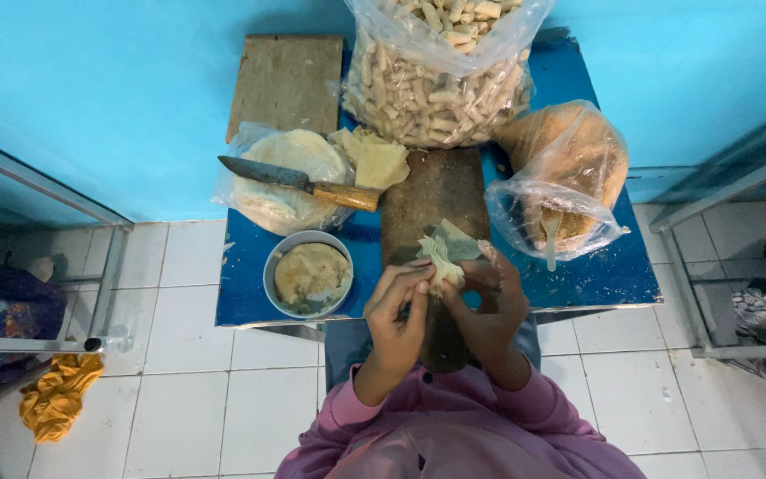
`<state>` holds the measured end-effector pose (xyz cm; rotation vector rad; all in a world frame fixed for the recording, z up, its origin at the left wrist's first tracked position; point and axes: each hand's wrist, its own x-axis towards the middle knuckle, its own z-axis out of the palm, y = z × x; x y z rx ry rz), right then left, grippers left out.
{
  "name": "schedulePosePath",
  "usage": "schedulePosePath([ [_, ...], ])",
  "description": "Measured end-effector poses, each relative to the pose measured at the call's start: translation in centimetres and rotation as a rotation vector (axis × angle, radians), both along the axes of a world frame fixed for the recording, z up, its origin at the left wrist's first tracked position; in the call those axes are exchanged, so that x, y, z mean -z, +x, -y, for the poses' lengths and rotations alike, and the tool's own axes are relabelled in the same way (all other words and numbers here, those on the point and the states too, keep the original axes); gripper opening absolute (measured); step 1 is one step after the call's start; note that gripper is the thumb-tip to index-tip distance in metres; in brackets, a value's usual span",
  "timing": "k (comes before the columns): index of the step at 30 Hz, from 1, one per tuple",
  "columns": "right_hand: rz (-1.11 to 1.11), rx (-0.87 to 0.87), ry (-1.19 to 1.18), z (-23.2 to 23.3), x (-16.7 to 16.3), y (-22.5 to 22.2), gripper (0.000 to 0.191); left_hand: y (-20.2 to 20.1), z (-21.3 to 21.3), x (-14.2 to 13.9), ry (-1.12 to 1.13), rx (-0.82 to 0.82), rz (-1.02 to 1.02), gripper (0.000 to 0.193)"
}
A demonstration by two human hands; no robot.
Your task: The person sits at a small blue table and folds pieces of dough by hand, pressing each folded piece closed and placing it on a wooden board. They work through dough pieces one at a time, occasionally reaching into a plastic bag, and a stack of folded dough pieces accumulates on the board.
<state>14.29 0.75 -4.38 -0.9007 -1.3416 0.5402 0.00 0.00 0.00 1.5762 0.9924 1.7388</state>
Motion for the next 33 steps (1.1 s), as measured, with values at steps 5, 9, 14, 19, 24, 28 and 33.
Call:
schedulePosePath([
  [5,0.011,0.025,0.004,0.2,-1.2,-0.3,0.074,-0.1,0.1,-0.2,0.007,0.036,-0.007,0.018],
  [9,-0.149,-0.046,-0.181,0.2,-1.7,0.3,0.073,0.0,-0.1,-0.4,-0.06,0.151,0.178,0.026],
  [14,-0.326,-0.202,-0.258,-0.2,-1.8,1.1,0.075,-0.5,-0.6,-0.4,-0.137,0.117,0.159,0.018],
  [19,-0.261,-0.144,-0.267,-0.3,-1.5,1.0,0.073,-0.5,-0.4,0.1,-0.041,0.132,0.113,0.027],
  [24,-0.247,-0.145,-0.319,-0.3,-1.7,1.1,0.069,-0.7,-0.8,1.2,-0.202,0.107,0.191,0.014],
  [28,-0.256,-0.17,-0.268,-0.5,-1.8,1.1,0.068,-1.0,-0.6,1.0,-0.19,0.112,0.16,0.018],
  [33,-0.247,-0.183,-0.257,-0.6,-1.4,1.4,0.069,-1.2,-0.5,1.0,-0.086,0.186,0.192,0.023],
])
